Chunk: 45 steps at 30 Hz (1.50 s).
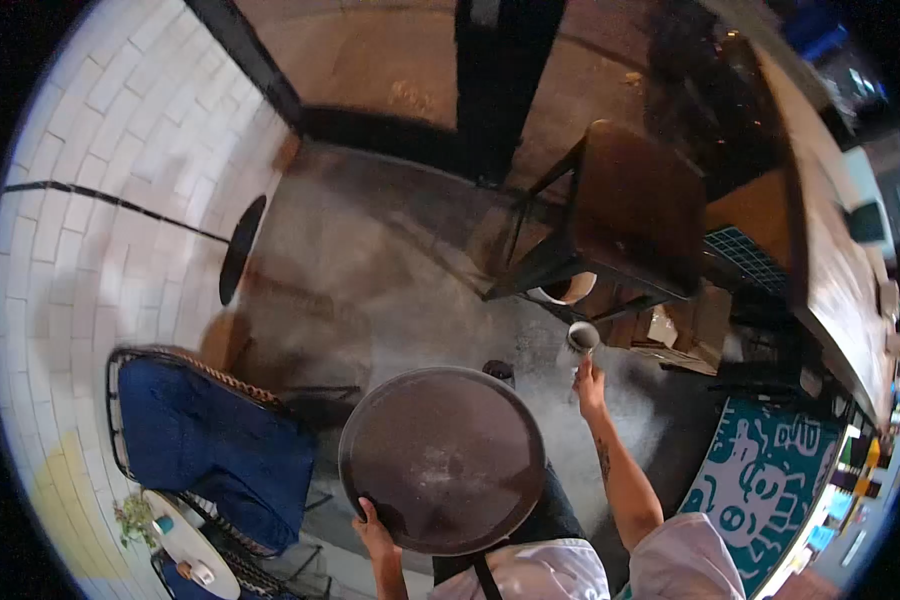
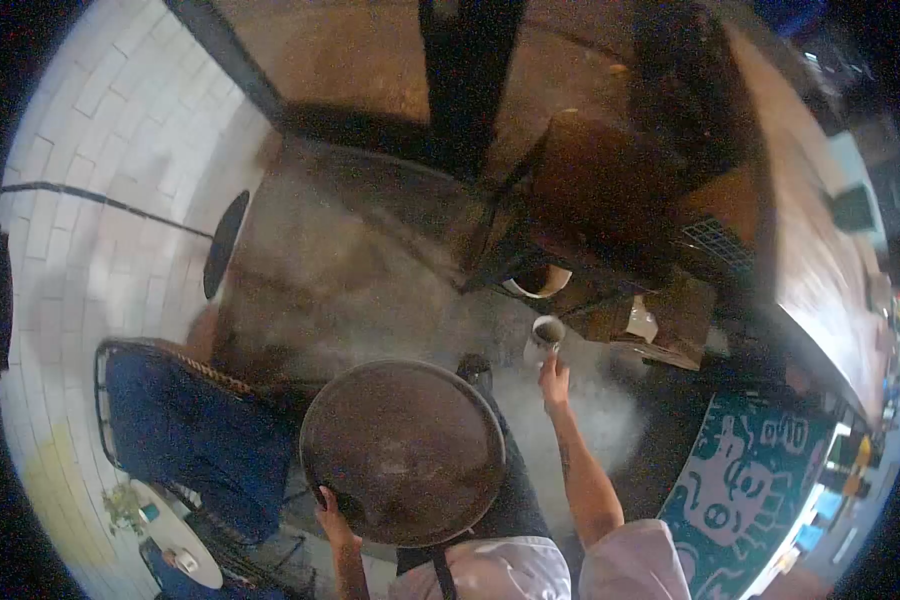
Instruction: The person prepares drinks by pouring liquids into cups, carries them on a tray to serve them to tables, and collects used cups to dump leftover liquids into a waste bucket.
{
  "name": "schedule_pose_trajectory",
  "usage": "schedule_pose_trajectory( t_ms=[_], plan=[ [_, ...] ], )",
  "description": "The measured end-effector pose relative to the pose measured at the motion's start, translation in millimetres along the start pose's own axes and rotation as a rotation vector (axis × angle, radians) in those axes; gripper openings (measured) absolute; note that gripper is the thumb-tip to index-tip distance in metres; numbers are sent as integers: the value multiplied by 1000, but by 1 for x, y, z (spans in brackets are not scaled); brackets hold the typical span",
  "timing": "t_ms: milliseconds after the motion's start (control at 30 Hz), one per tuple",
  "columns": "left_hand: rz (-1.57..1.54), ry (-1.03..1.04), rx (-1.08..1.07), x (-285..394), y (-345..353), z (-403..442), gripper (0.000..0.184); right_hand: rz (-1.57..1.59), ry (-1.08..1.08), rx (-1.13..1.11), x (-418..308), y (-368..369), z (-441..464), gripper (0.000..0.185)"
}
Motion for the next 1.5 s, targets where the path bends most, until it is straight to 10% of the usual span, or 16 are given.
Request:
schedule_pose_trajectory(
  t_ms=[200,300,467,1033,1333,1433,1500],
  plan=[
    [165,-198,176,-24,91,26,92,-571,-95,242,144,-9,222,44],
    [226,-317,178,-38,119,48,93,-1103,263,95,107,4,269,49],
    [52,-263,128,-67,154,86,86,-1308,205,286,107,19,304,54],
    [-16,-294,101,-70,183,106,94,-969,410,350,98,8,315,28],
    [-27,-228,-84,-68,169,115,82,-181,187,407,80,1,250,18],
    [-36,-147,7,-64,158,120,77,124,159,221,77,-18,183,42],
    [-28,-100,-301,-65,139,123,98,189,116,242,59,-25,115,33]
  ],
)
Point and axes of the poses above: each hand's wrist, its own z-axis towards the middle knuckle, its own y-axis out of the palm, x = y × z, the point moved 2 cm from there along z, towards the middle knuckle, and after that the axes turned 3 degrees about -z, right-handed, at the moved point
